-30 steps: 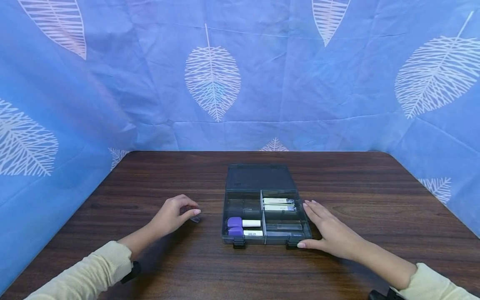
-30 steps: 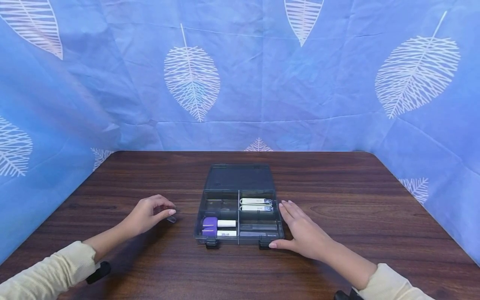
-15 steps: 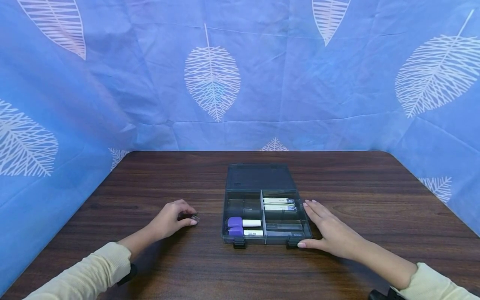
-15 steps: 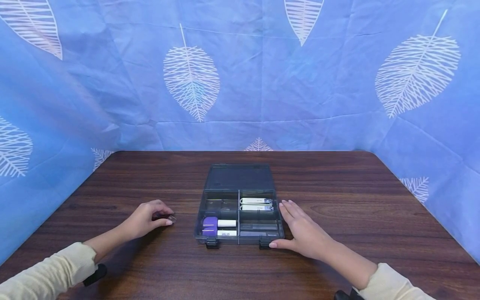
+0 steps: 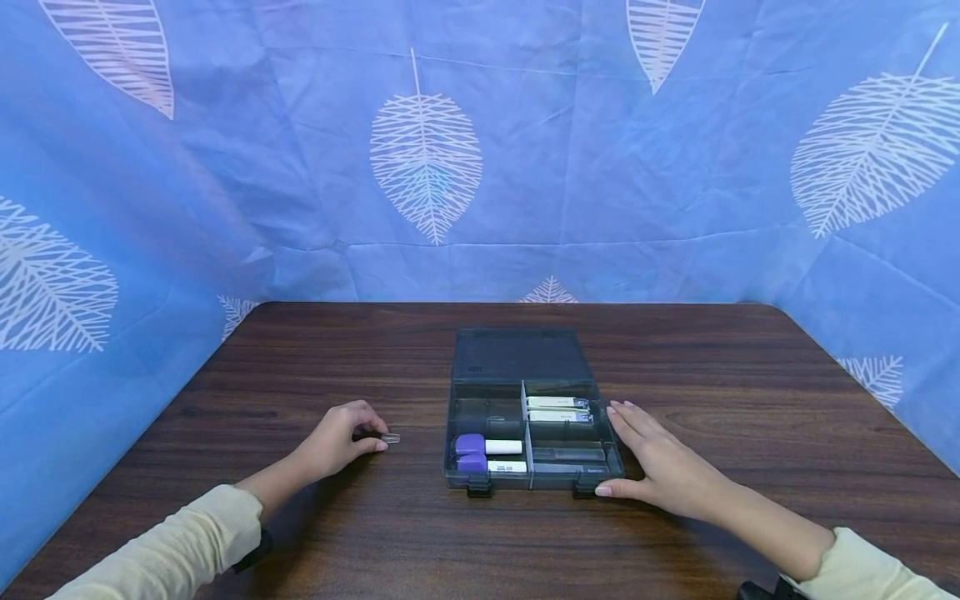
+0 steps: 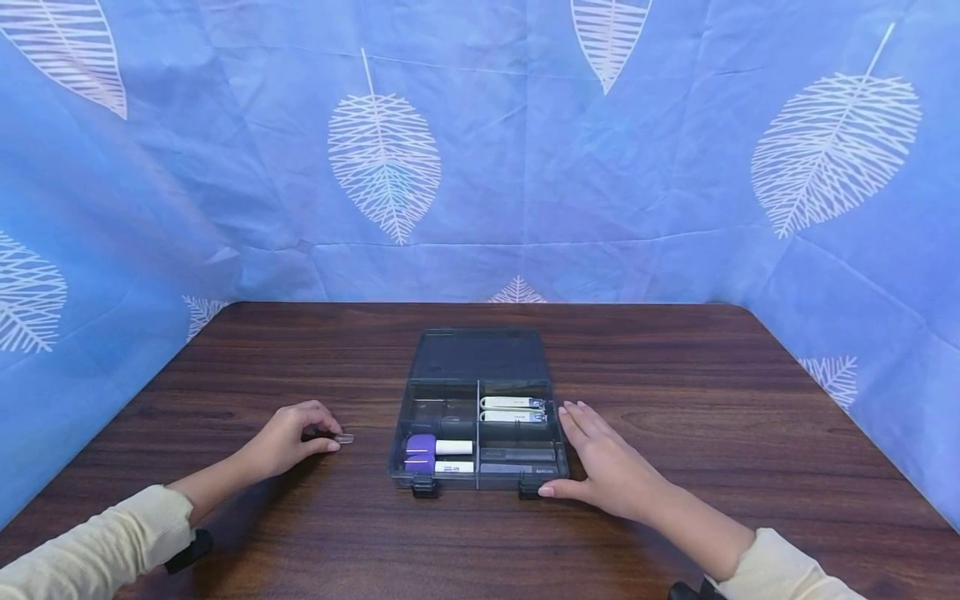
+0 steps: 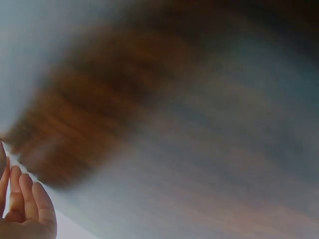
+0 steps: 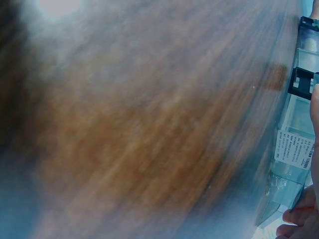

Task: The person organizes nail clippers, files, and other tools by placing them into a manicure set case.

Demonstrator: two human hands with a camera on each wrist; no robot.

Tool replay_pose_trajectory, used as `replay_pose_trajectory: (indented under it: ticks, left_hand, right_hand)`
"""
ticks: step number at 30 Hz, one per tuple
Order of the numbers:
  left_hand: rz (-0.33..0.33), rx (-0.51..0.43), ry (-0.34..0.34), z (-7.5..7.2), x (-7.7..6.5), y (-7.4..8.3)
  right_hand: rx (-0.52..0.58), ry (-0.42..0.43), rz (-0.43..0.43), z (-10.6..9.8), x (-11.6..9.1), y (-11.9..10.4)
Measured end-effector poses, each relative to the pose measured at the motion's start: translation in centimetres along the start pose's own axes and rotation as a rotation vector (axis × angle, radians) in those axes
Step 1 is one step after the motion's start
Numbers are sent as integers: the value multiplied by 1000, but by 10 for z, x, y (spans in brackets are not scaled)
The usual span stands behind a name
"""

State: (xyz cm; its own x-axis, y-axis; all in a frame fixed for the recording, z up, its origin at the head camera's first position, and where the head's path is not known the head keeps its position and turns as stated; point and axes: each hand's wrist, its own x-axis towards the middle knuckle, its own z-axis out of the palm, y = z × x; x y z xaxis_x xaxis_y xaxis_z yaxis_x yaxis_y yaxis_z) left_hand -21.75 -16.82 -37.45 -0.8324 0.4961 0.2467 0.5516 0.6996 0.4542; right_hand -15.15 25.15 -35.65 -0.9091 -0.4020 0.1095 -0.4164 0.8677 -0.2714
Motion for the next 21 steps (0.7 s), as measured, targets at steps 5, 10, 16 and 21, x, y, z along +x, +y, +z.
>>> replay_pose_trajectory:
  ticks: [5, 10, 16, 21]
  left_hand:
    - [-9, -1, 9, 1, 0, -1]
    - [-22, -3, 15, 2, 1, 0]
    - [-43, -20, 34, -1, 4, 6]
    - [-47, -27, 75, -4, 8, 10]
  right_hand:
    - [-2, 4, -6, 1, 0, 1]
    - [-9, 4, -10, 3, 0, 1]
    - [-2, -1, -2, 2, 0, 1]
    - [4, -8, 7, 1, 0, 0]
